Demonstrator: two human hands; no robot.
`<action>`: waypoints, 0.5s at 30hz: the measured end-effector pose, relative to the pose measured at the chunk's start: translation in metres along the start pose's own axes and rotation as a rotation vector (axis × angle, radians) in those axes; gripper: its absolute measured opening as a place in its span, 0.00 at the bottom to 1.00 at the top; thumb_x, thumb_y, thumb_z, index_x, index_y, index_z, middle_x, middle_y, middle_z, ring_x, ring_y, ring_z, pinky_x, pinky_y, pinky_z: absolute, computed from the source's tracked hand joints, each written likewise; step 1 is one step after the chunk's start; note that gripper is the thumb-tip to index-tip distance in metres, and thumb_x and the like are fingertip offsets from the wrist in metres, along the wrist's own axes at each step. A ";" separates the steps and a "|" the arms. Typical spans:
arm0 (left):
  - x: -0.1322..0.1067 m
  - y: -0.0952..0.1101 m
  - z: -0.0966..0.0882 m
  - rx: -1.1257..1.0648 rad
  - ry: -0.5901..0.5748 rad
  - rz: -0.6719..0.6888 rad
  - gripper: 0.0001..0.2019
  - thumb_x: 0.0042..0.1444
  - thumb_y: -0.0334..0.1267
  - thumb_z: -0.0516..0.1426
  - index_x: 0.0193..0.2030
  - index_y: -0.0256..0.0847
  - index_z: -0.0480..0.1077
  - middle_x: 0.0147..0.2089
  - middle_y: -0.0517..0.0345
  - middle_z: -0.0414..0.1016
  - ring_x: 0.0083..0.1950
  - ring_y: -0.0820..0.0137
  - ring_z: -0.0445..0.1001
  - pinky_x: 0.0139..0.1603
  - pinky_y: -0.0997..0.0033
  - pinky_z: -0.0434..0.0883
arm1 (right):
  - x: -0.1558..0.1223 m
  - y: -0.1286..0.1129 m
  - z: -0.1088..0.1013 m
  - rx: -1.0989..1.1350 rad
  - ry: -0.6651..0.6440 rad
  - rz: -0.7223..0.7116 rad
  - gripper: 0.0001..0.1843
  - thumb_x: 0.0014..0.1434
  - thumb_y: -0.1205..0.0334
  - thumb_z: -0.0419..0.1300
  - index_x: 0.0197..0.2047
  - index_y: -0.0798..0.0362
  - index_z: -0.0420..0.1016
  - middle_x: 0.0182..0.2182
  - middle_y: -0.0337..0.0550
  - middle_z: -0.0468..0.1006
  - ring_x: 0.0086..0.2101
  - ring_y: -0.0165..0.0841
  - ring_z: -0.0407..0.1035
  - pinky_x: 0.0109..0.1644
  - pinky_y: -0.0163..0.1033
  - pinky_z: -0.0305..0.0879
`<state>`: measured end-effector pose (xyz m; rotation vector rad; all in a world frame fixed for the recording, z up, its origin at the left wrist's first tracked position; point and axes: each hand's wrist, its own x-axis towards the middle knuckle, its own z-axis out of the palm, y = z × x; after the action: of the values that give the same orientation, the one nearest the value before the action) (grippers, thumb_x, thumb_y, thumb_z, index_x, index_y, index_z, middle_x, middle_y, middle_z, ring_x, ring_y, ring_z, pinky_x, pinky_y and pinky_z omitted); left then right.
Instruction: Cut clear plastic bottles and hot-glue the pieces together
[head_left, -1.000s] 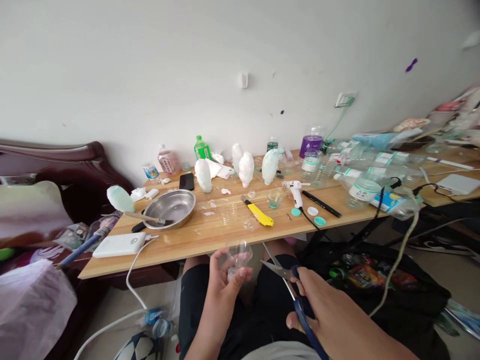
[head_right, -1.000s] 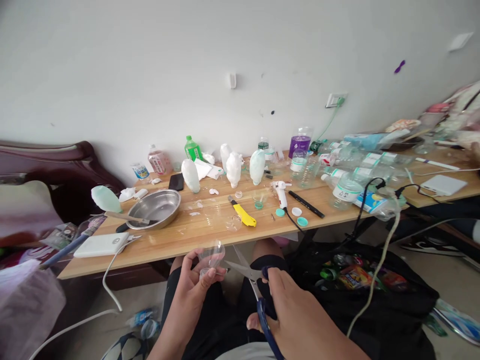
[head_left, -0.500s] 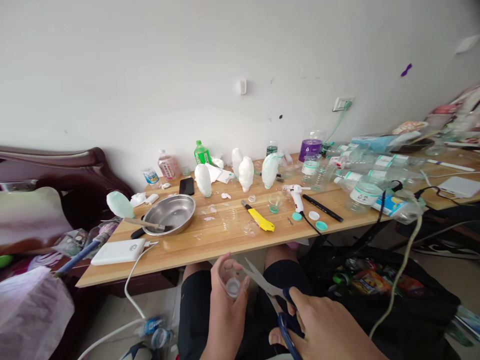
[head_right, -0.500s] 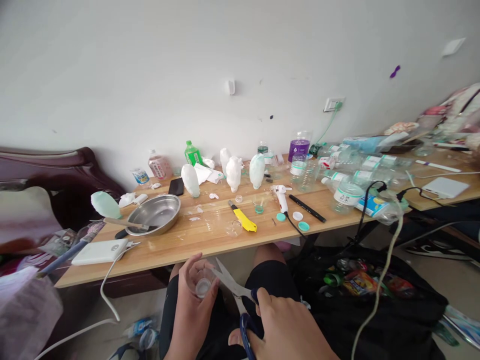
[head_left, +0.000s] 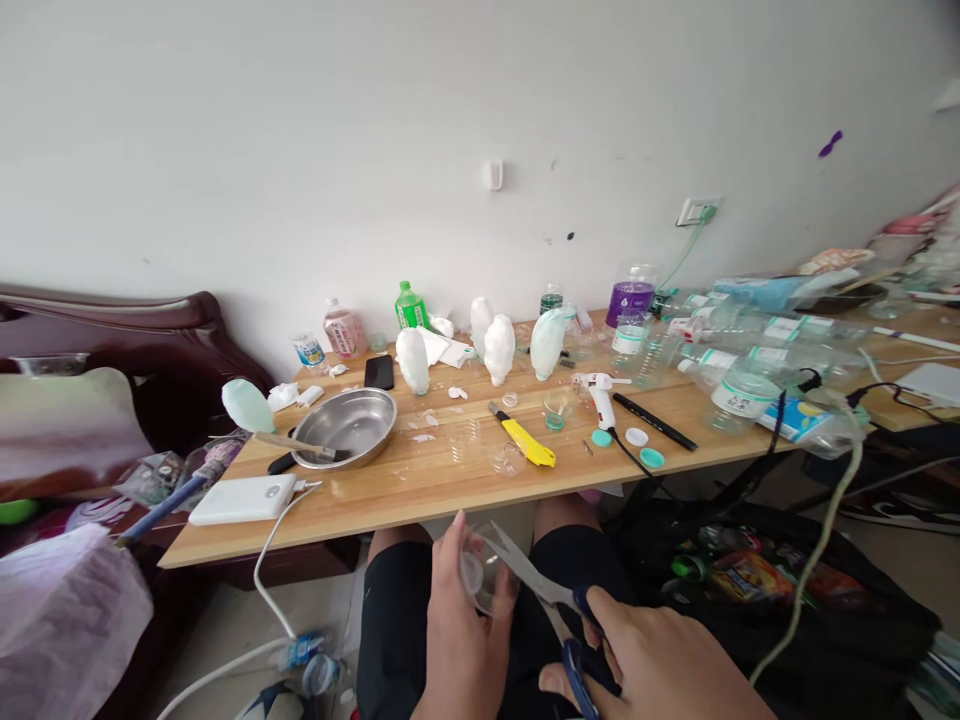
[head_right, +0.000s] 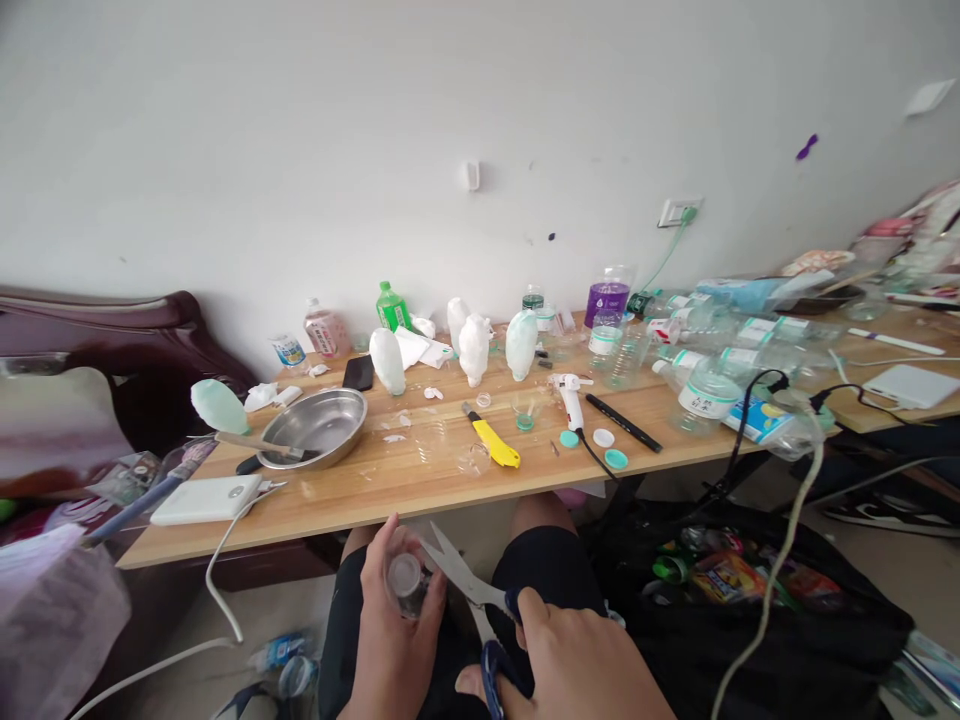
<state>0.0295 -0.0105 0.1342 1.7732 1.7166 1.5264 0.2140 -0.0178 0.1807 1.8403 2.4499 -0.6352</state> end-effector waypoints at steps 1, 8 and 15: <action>-0.001 0.000 0.001 0.012 -0.006 0.012 0.26 0.60 0.34 0.57 0.64 0.45 0.56 0.50 0.49 0.73 0.47 0.63 0.78 0.45 0.63 0.78 | 0.000 0.000 0.000 -0.009 0.027 -0.003 0.13 0.57 0.48 0.59 0.34 0.49 0.68 0.29 0.49 0.83 0.30 0.53 0.78 0.25 0.39 0.45; -0.005 0.002 0.001 -0.072 -0.028 -0.074 0.29 0.60 0.35 0.57 0.66 0.48 0.53 0.50 0.51 0.72 0.50 0.64 0.76 0.49 0.64 0.76 | -0.001 0.005 0.006 -0.099 0.167 -0.074 0.16 0.60 0.44 0.57 0.33 0.47 0.69 0.24 0.44 0.82 0.26 0.50 0.78 0.24 0.40 0.49; 0.002 0.002 -0.007 -0.227 -0.196 -0.223 0.29 0.60 0.38 0.58 0.66 0.50 0.54 0.50 0.55 0.71 0.49 0.66 0.74 0.53 0.64 0.73 | 0.001 0.009 0.004 -0.157 0.173 -0.092 0.19 0.61 0.41 0.56 0.32 0.48 0.70 0.25 0.43 0.82 0.26 0.49 0.78 0.25 0.40 0.52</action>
<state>0.0250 -0.0127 0.1393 1.5079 1.5219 1.3457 0.2208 -0.0161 0.1739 1.8026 2.6178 -0.2856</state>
